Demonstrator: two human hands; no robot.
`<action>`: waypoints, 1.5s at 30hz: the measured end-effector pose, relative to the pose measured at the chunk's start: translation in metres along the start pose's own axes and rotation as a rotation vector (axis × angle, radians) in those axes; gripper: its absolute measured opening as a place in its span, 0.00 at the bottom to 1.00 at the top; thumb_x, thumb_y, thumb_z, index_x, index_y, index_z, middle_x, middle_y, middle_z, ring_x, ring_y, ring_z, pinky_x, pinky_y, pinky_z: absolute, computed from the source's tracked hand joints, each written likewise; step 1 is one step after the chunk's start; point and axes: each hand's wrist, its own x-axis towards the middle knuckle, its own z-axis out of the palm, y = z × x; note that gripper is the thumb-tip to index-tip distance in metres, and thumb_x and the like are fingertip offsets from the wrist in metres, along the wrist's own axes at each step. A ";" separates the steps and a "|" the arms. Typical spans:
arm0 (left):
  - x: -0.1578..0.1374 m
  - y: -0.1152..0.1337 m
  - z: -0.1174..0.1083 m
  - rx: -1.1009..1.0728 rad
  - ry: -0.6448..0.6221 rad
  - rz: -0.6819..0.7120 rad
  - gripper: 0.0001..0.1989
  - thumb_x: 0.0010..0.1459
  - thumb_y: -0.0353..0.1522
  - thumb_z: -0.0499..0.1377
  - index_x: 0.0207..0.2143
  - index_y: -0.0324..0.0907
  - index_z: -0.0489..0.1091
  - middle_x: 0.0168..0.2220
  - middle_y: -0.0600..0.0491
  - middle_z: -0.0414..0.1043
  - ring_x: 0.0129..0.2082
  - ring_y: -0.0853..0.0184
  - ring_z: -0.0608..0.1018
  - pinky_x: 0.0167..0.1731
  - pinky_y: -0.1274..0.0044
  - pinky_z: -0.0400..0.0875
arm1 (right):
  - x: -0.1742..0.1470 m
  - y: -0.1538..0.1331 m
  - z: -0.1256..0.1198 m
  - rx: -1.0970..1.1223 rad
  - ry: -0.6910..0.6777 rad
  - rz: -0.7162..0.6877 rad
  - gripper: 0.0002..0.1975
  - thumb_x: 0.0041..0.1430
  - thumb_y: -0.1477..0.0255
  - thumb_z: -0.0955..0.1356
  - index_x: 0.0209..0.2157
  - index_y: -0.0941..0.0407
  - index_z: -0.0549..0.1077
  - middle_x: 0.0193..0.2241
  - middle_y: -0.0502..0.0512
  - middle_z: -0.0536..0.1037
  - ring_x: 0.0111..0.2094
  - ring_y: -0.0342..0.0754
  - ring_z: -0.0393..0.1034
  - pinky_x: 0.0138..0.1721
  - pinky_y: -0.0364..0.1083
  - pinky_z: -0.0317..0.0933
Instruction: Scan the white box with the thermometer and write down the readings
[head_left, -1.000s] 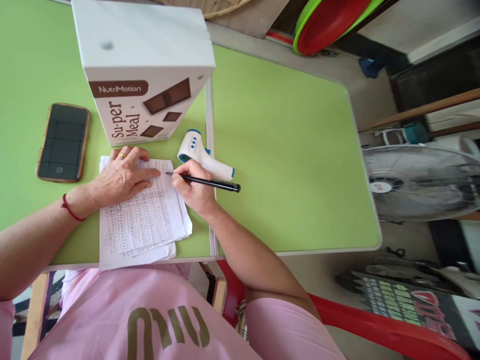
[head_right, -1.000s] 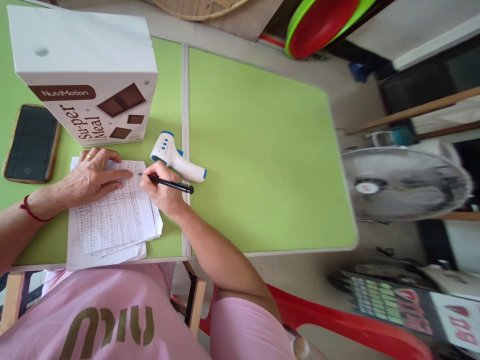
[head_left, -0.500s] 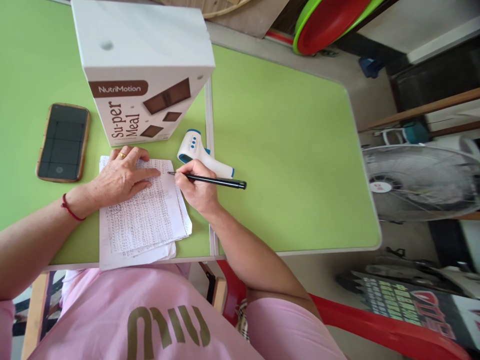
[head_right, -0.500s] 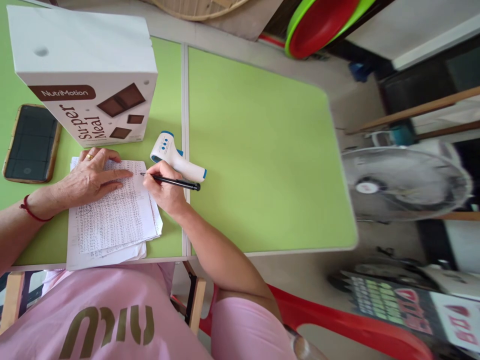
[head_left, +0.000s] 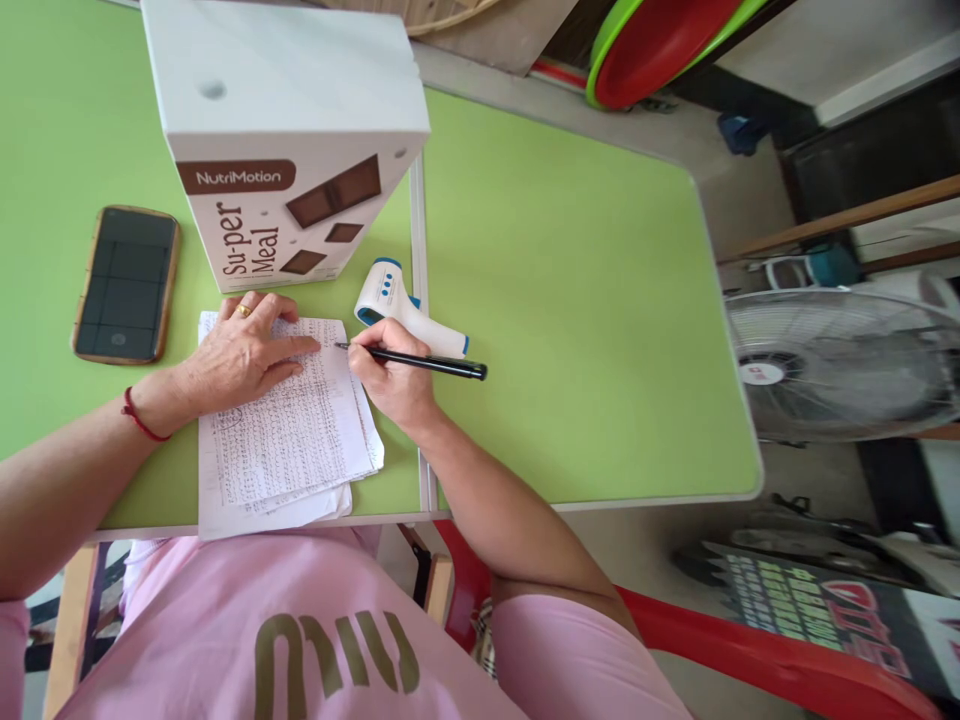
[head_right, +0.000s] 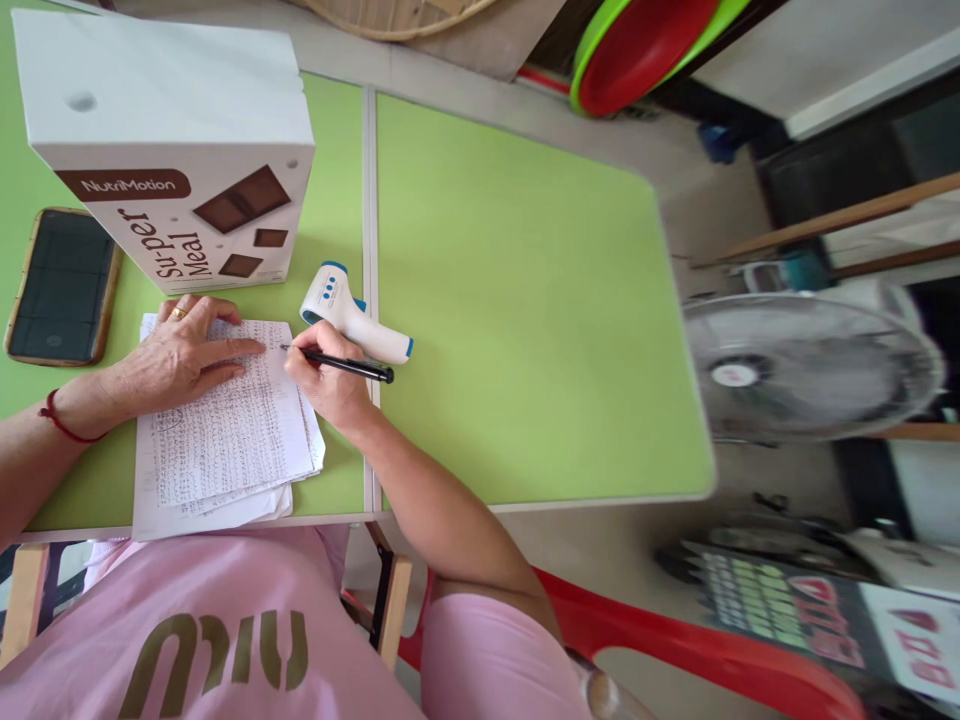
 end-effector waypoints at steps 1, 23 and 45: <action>0.000 0.000 0.000 0.001 0.002 0.004 0.14 0.67 0.35 0.53 0.50 0.49 0.76 0.47 0.41 0.64 0.42 0.52 0.68 0.43 0.56 0.65 | 0.000 0.000 0.000 0.004 -0.004 -0.001 0.06 0.55 0.70 0.65 0.26 0.55 0.67 0.19 0.45 0.70 0.20 0.39 0.62 0.24 0.42 0.61; 0.000 -0.001 -0.001 0.008 -0.032 -0.007 0.15 0.67 0.36 0.53 0.51 0.49 0.75 0.48 0.41 0.62 0.43 0.52 0.67 0.44 0.57 0.64 | 0.000 0.002 0.000 0.016 -0.021 0.022 0.06 0.56 0.69 0.65 0.26 0.55 0.67 0.19 0.45 0.70 0.20 0.39 0.62 0.24 0.42 0.61; -0.003 0.002 -0.037 0.158 0.727 -0.312 0.19 0.65 0.41 0.58 0.51 0.41 0.56 0.48 0.50 0.55 0.51 0.62 0.63 0.51 0.61 0.64 | -0.003 -0.012 -0.007 -0.175 0.051 -0.465 0.08 0.58 0.79 0.66 0.37 0.52 0.70 0.29 0.51 0.72 0.31 0.46 0.67 0.32 0.48 0.63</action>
